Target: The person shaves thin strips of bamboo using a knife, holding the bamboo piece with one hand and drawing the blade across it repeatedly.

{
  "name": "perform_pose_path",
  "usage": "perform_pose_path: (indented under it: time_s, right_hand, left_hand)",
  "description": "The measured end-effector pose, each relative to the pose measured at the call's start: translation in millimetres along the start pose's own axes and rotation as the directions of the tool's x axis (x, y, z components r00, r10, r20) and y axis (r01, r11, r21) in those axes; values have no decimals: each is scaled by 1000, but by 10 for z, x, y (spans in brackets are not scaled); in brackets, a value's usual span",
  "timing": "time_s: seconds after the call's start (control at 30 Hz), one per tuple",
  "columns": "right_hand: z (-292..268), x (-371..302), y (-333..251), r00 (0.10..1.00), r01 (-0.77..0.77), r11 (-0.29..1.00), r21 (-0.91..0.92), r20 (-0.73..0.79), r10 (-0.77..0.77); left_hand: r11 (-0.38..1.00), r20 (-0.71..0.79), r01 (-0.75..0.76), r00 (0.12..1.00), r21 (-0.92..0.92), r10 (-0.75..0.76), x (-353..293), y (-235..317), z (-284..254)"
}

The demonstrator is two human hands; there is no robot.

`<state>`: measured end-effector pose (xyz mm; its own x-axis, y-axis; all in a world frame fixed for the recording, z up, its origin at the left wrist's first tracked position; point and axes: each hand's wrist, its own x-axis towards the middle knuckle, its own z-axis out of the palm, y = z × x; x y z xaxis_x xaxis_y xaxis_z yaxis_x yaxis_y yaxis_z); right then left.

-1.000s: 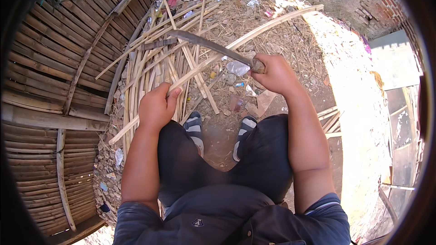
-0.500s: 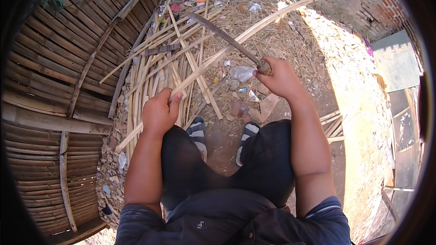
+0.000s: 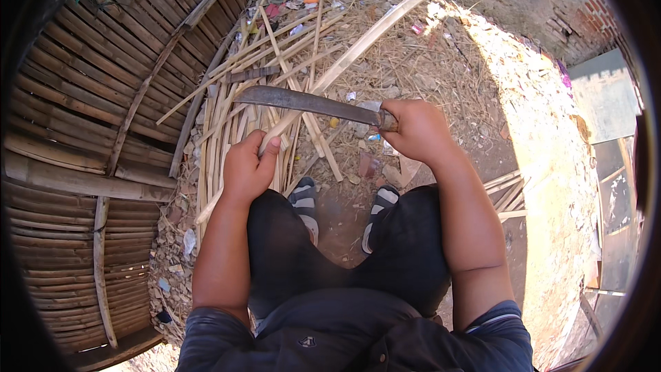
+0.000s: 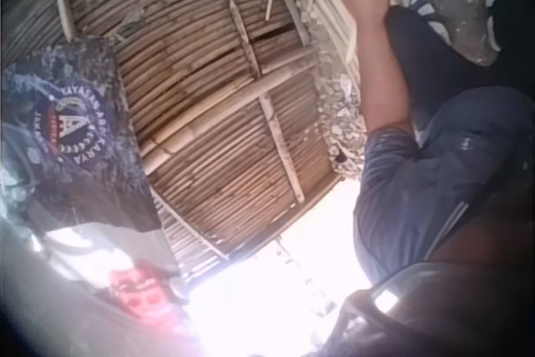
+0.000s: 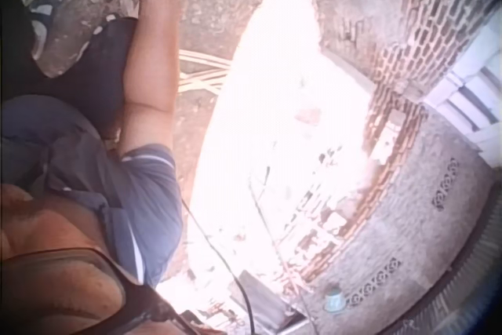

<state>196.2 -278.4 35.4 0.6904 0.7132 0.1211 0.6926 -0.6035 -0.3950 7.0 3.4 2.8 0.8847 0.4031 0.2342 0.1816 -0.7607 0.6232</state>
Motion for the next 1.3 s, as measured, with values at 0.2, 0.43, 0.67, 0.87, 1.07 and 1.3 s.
perform_pose_path:
  time_s: [0.2, 0.43, 0.67, 0.87, 1.07, 1.3]
  right_hand:
    - [48, 68, -180, 997, 67, 996, -65, -17, -69]
    - [-7, 37, -113, 994, 99, 995, -35, -37, -100]
    - [76, -24, -133, 960, 274, 962, 6, 53, -274]
    - [-118, 41, 72, 997, -49, 992, 112, -58, 55]
    - [65, -36, -162, 949, 300, 954, 31, 90, -301]
    - [-73, 6, 125, 990, 54, 989, 137, -137, -35]
  left_hand:
    - [997, 57, -36, 998, -74, 40, -28, 16, -21]
    - [993, 126, 43, 990, 105, -57, -125, 357, -517]
    - [968, 131, 178, 970, 177, -203, -886, 446, -748]
    - [950, 111, 287, 947, 122, -301, -1484, 323, -764]
    - [952, 95, 282, 951, 116, -293, -1657, 260, -661]
    - [972, 76, 197, 975, 125, -208, -1658, 211, -642]
